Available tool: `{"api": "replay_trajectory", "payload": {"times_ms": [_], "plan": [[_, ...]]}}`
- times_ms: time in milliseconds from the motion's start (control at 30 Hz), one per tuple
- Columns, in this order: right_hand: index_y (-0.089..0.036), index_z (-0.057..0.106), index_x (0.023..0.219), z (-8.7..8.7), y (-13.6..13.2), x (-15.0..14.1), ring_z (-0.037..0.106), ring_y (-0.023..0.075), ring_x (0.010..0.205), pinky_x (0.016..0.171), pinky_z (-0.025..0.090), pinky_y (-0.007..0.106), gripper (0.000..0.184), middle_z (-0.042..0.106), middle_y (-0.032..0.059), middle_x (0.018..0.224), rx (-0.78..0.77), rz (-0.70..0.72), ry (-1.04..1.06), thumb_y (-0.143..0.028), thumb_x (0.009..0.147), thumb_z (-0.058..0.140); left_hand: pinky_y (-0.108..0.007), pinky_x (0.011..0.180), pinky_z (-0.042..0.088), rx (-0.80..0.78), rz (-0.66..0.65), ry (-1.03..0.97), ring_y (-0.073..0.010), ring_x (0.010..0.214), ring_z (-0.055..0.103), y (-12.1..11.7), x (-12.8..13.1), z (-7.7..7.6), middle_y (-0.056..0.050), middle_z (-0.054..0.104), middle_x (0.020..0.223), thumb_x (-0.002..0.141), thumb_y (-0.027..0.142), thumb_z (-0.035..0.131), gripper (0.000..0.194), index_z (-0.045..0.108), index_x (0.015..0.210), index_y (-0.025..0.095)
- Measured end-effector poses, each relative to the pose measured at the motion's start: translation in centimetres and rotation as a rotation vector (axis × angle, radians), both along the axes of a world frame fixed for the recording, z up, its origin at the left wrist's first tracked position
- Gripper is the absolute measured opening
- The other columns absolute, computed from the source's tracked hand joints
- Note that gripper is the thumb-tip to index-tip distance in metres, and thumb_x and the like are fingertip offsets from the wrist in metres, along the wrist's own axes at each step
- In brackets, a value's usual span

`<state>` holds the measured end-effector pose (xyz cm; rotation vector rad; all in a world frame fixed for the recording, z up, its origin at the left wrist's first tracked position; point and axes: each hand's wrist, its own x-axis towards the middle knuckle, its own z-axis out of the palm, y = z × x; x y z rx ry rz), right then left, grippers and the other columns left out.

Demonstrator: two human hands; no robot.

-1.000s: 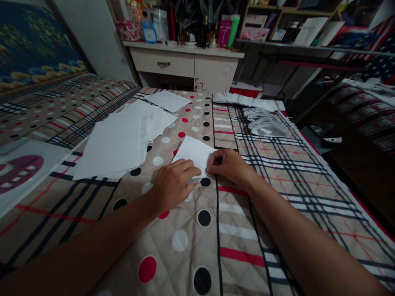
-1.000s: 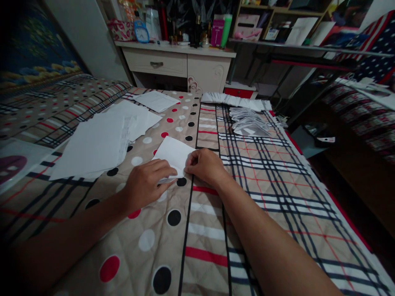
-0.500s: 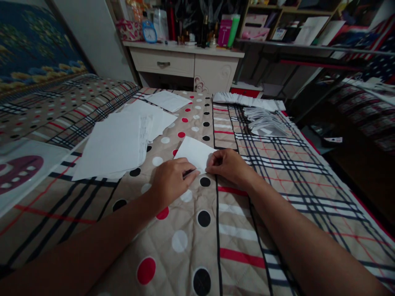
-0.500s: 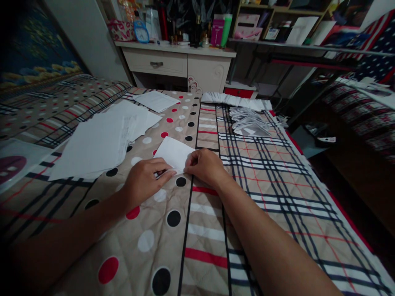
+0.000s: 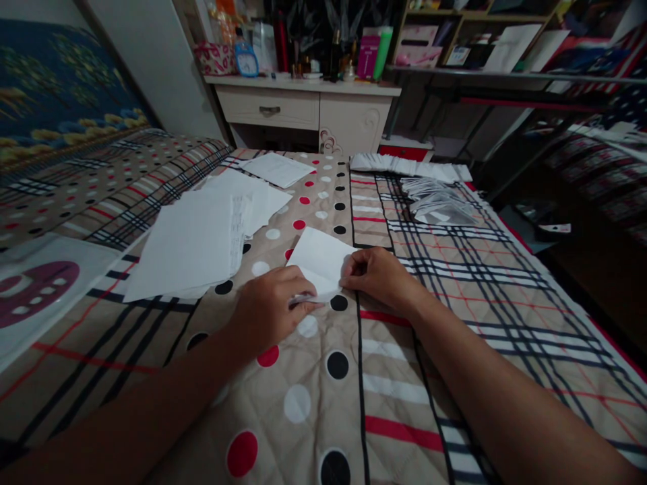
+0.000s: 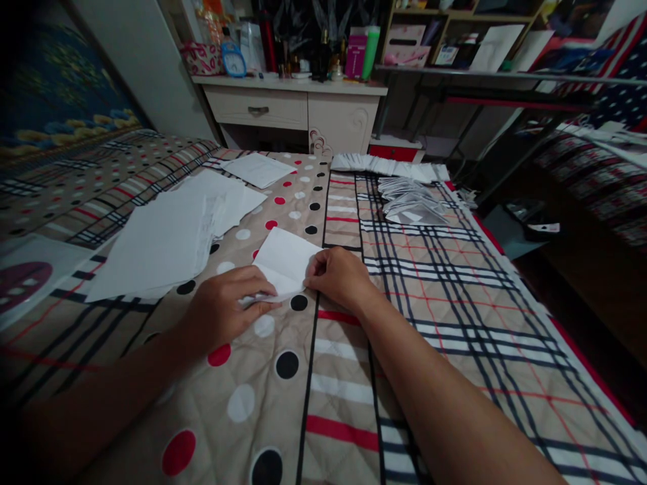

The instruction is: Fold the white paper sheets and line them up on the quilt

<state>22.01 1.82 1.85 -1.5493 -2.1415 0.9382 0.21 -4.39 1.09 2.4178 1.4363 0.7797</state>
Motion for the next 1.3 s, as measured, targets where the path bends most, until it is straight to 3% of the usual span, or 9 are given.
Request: {"api": "replay_trajectory", "payload": {"times_ms": [133, 300, 567, 933, 1167, 1300], "plan": [[-0.018, 0.067, 0.066, 0.1, -0.1, -0.1, 0.055, 0.0104, 0.056, 0.053, 0.037, 0.021, 0.005, 0.065, -0.0016, 0.063, 0.011, -0.007, -0.010, -0.021, 0.067, 0.072, -0.028, 0.070, 0.044, 0.124, -0.105, 0.041, -0.0155, 0.075, 0.060, -0.7, 0.7, 0.1, -0.004, 0.065, 0.078, 0.091, 0.031, 0.057, 0.021, 0.070, 0.082, 0.018], [-0.018, 0.067, 0.066, 0.1, -0.1, -0.1, 0.056, 0.0104, 0.057, 0.053, 0.037, 0.021, 0.004, 0.066, -0.0012, 0.063, -0.013, -0.016, -0.004, -0.020, 0.067, 0.071, -0.026, 0.060, 0.039, 0.178, -0.088, 0.100, -0.0123, 0.063, 0.052, -0.7, 0.4, 0.0, -0.002, 0.056, 0.066, 0.092, 0.026, 0.052, 0.032, 0.060, 0.063, 0.016], [-0.019, 0.067, 0.066, 0.1, -0.2, -0.1, 0.056, 0.0107, 0.057, 0.054, 0.038, 0.021, 0.007, 0.066, -0.0012, 0.064, 0.004, -0.016, -0.011, -0.021, 0.067, 0.073, -0.024, 0.053, 0.032, -0.018, 0.050, -0.048, -0.0081, 0.052, 0.040, -0.2, 0.4, -0.4, 0.002, 0.045, 0.059, 0.085, 0.025, 0.058, 0.036, 0.046, 0.053, 0.016], [-0.019, 0.068, 0.067, -0.3, 0.1, 0.1, 0.056, 0.0110, 0.056, 0.053, 0.037, 0.022, 0.007, 0.065, -0.0014, 0.063, 0.005, -0.006, 0.000, -0.023, 0.066, 0.073, -0.023, 0.049, 0.029, -0.273, 0.117, -0.149, -0.0080, 0.049, 0.040, 0.0, -0.2, -0.3, 0.004, 0.049, 0.053, 0.074, 0.035, 0.072, 0.032, 0.054, 0.055, 0.016], [-0.019, 0.068, 0.068, -0.4, 0.1, 0.1, 0.056, 0.0108, 0.056, 0.053, 0.037, 0.022, 0.007, 0.065, -0.0013, 0.064, 0.011, -0.001, -0.006, -0.024, 0.067, 0.072, -0.027, 0.058, 0.028, -0.243, 0.138, 0.042, -0.0102, 0.056, 0.040, 0.0, 0.1, 0.0, 0.002, 0.045, 0.056, 0.090, 0.033, 0.052, 0.042, 0.045, 0.053, 0.016], [-0.019, 0.068, 0.068, -0.2, 0.0, 0.1, 0.055, 0.0108, 0.056, 0.053, 0.036, 0.022, 0.008, 0.065, -0.0014, 0.063, 0.007, 0.004, -0.016, -0.025, 0.067, 0.072, -0.028, 0.059, 0.024, -0.227, 0.163, 0.198, -0.0108, 0.057, 0.040, -0.1, 0.3, 0.4, 0.002, 0.047, 0.059, 0.088, 0.035, 0.055, 0.038, 0.047, 0.056, 0.016]]}}
